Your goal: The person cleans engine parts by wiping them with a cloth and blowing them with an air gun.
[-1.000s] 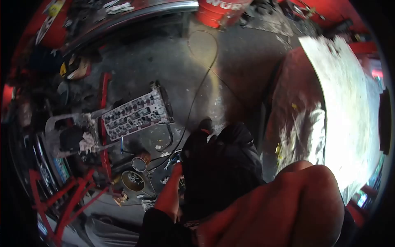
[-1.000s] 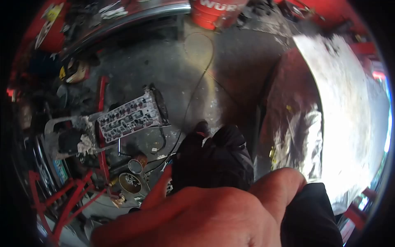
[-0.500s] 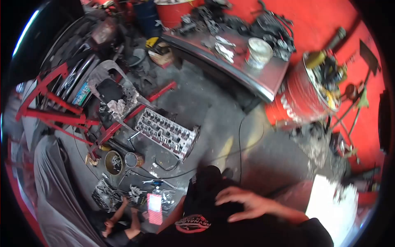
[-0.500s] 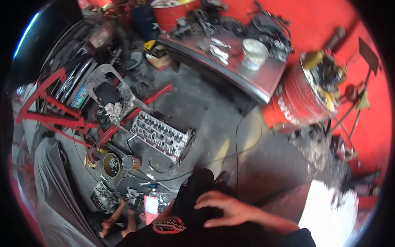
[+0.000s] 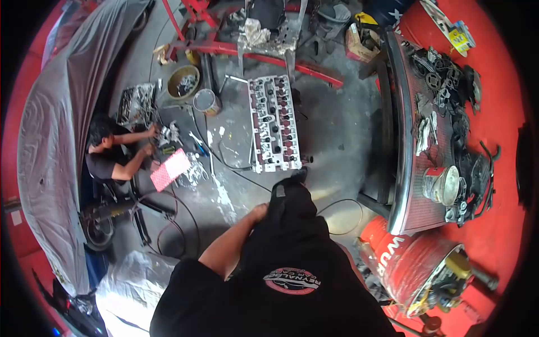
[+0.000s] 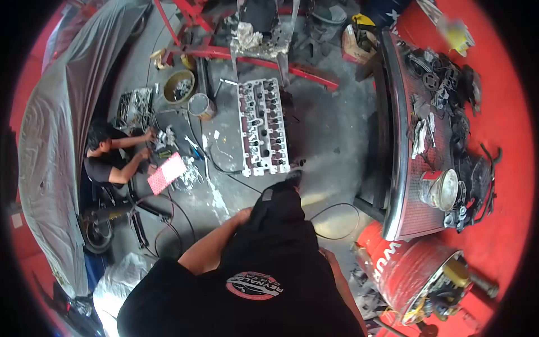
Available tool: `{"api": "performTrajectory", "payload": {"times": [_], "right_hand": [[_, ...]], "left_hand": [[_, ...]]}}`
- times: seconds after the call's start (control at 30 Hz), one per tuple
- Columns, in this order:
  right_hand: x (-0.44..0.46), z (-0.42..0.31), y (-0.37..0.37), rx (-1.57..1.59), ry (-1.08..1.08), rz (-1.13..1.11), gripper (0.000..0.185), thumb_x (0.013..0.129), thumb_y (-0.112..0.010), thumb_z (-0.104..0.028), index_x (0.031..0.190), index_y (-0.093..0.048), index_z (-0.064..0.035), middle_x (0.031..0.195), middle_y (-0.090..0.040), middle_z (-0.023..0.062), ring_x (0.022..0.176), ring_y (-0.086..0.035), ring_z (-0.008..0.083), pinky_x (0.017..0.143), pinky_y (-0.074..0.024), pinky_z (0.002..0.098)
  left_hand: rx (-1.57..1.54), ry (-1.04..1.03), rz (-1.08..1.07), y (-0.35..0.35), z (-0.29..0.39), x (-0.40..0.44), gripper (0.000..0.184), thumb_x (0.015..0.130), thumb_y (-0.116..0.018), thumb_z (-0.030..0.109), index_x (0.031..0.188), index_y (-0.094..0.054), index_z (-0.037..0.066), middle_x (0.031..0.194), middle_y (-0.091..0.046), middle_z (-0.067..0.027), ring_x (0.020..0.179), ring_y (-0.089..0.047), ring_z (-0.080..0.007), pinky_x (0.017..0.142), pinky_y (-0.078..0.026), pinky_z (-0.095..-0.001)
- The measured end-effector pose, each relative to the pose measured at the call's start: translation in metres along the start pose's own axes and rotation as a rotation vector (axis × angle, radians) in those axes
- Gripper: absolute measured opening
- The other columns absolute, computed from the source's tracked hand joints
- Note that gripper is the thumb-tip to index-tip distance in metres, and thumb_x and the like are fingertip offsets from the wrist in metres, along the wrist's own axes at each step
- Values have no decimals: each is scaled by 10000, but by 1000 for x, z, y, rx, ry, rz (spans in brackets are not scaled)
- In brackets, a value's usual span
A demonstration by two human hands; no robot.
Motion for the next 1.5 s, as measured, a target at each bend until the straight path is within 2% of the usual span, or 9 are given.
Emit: {"api": "performTrajectory", "payload": {"times": [0.17, 0.27, 0.4, 0.47, 0.6, 0.9, 1.03, 1.3, 1.5], "right_hand": [[34, -17, 96, -234, -232, 120, 491, 957, -559, -378, 1294, -549, -21, 1278, -571, 142, 1230, -506, 238, 1055, -365, 347], [60, -40, 137, -413, -260, 96, 499, 948, -572, -379, 1294, -549, -21, 1280, -568, 143, 1233, -504, 231, 1052, -369, 343], [125, -48, 206, -826, -98, -46, 508, 935, -589, -381, 1293, -550, -21, 1283, -564, 144, 1238, -502, 221, 1047, -373, 338], [115, -178, 102, -831, -230, 65, 508, 894, -649, -388, 1242, -588, -22, 1255, -591, 129, 1208, -525, 225, 1013, -403, 336], [218, -264, 72, -1316, 416, 51, 514, 850, -673, -422, 1131, -646, 8, 1134, -648, 182, 1097, -608, 299, 946, -458, 353], [435, -414, -85, -1052, 270, 124, 461, 897, -598, -475, 1041, -659, -41, 1035, -664, 97, 968, -614, 242, 848, -467, 372], [577, -471, -147, -1437, 592, -11, 453, 862, -626, -477, 1075, -677, -80, 1096, -676, 150, 1067, -626, 298, 908, -468, 397], [882, -542, -337, -1567, 363, 235, 819, 815, -544, -687, 1234, -584, 17, 1288, -564, 247, 1210, -536, 385, 1012, -416, 458], [1000, -532, -356, -1599, 401, 371, 603, 864, -560, -514, 1168, -624, 3, 1255, -595, 206, 1197, -538, 365, 984, -436, 448]], "left_hand": [[437, -43, 78, -4, 37, 21, 352, 840, -545, 342, 1018, -665, 64, 1086, -658, -211, 1035, -615, -371, 871, -501, -436], [-137, 567, 419, -6, 95, 5, 407, 908, -475, 382, 1081, -664, 65, 1148, -643, -200, 1085, -602, -365, 901, -487, -441], [-137, 543, 562, -47, 53, 14, 426, 944, -439, 402, 1093, -657, 68, 1122, -643, -215, 1061, -605, -394, 899, -485, -459], [-79, 470, 625, -77, 34, 22, 424, 947, -436, 397, 1086, -654, 61, 1099, -649, -216, 1069, -600, -393, 900, -481, -465], [-164, 582, 719, -110, 36, 20, 419, 953, -431, 389, 1067, -649, 50, 1048, -655, -233, 1064, -601, -393, 893, -475, -474], [-477, 654, 957, -125, 113, 24, 296, 920, -458, 131, 1122, -638, 12, 1059, -675, -223, 1007, -651, -330, 858, -497, -396], [-1432, 804, 1153, -200, 128, 64, 385, 934, -413, 222, 1125, -659, -4, 977, -687, -199, 871, -659, -250, 791, -492, -395], [-908, 1367, 855, -197, 275, 190, 306, 917, -537, 287, 1050, -659, 41, 897, -677, -212, 867, -645, -403, 770, -503, -467], [-1008, 1515, 754, -137, 324, 258, 344, 898, -564, 313, 1120, -626, 57, 854, -678, -200, 834, -650, -404, 731, -503, -476]]}}
Point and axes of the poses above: each hand's wrist, its own x-axis towards the middle knuckle, its own y-axis out of the back of the hand, z = x × y, the point moved 2 cm from there along x, towards the middle knuckle
